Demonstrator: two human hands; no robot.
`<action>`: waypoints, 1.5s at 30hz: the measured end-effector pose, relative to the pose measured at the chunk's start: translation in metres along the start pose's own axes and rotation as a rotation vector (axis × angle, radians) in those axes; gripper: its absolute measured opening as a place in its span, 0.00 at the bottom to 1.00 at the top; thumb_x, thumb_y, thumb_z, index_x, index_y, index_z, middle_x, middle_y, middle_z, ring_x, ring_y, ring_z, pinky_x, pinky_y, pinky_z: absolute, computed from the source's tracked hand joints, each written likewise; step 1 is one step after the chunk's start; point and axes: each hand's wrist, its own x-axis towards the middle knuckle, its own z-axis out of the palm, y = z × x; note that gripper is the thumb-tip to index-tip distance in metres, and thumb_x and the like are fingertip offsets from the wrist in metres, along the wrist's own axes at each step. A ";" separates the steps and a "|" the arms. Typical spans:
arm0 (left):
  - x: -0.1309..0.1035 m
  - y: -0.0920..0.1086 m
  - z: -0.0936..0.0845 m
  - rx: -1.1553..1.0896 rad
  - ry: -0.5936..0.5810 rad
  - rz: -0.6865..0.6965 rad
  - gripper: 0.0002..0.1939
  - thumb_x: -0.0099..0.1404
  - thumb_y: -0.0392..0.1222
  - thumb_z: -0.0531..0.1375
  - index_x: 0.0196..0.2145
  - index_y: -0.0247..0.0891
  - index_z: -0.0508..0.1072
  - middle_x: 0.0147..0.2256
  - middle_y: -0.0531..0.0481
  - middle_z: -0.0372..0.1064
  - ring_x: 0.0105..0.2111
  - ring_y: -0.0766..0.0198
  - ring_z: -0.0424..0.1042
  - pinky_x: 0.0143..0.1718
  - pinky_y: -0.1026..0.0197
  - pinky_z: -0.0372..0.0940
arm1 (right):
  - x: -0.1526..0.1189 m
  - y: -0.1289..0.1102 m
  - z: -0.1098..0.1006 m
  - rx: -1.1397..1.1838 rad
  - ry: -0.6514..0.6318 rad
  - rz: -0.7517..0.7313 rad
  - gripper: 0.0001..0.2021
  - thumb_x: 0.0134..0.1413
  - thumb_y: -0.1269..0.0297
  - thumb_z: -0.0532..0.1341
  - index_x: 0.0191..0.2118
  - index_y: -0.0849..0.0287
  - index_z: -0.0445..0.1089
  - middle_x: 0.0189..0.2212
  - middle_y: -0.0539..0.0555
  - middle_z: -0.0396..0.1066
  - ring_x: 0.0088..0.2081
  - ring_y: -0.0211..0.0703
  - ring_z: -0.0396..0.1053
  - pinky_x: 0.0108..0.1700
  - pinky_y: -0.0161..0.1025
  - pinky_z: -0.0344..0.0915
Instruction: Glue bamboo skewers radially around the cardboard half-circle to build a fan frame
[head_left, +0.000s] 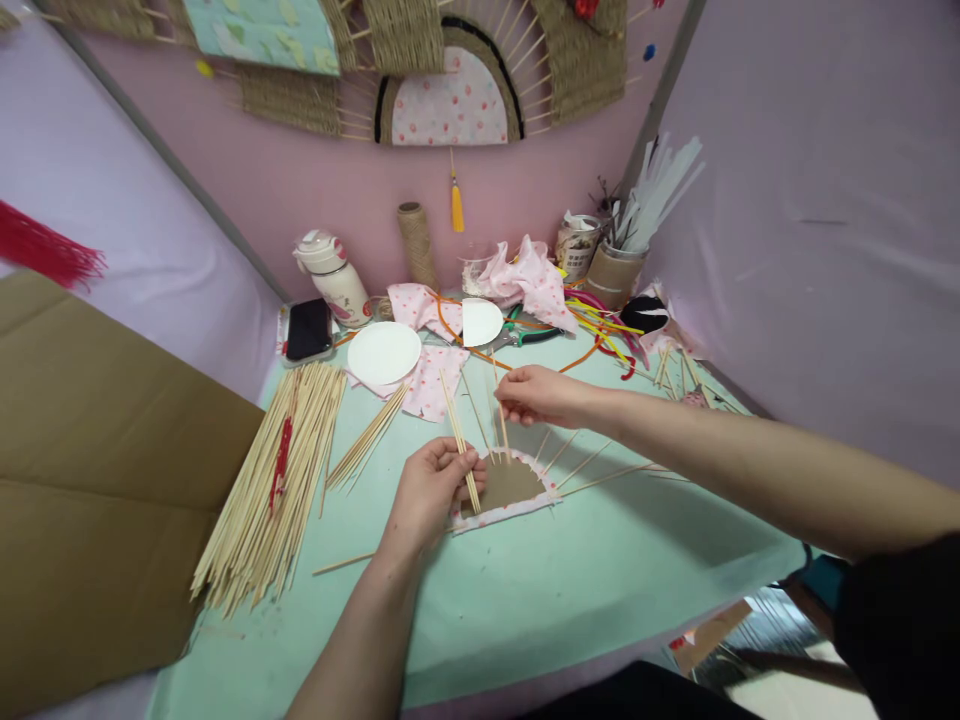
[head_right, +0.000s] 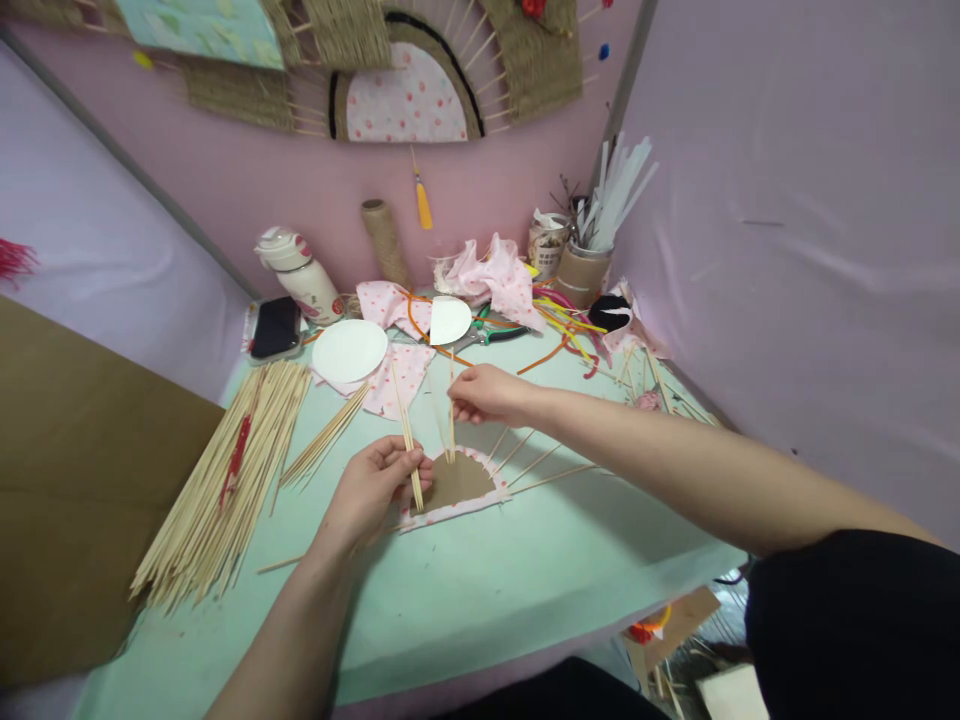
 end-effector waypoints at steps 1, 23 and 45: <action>0.000 0.000 -0.001 0.002 0.007 0.009 0.20 0.46 0.48 0.74 0.29 0.34 0.71 0.25 0.49 0.74 0.22 0.67 0.73 0.24 0.66 0.67 | 0.004 0.000 -0.007 -0.025 0.002 0.034 0.11 0.54 0.75 0.60 0.23 0.61 0.65 0.18 0.49 0.70 0.18 0.29 0.64 0.18 0.25 0.58; -0.001 0.003 -0.002 0.052 0.011 0.026 0.19 0.47 0.49 0.72 0.30 0.34 0.72 0.26 0.47 0.75 0.23 0.64 0.74 0.22 0.66 0.66 | 0.047 0.016 -0.016 -0.194 0.144 0.181 0.12 0.48 0.78 0.61 0.17 0.63 0.69 0.16 0.56 0.73 0.22 0.40 0.73 0.28 0.32 0.73; -0.002 0.007 0.000 0.025 0.032 0.018 0.17 0.48 0.45 0.73 0.29 0.34 0.72 0.25 0.47 0.75 0.24 0.65 0.73 0.24 0.66 0.67 | 0.046 0.015 -0.011 -0.259 0.133 0.191 0.06 0.45 0.78 0.64 0.22 0.63 0.70 0.16 0.56 0.73 0.25 0.44 0.76 0.28 0.33 0.74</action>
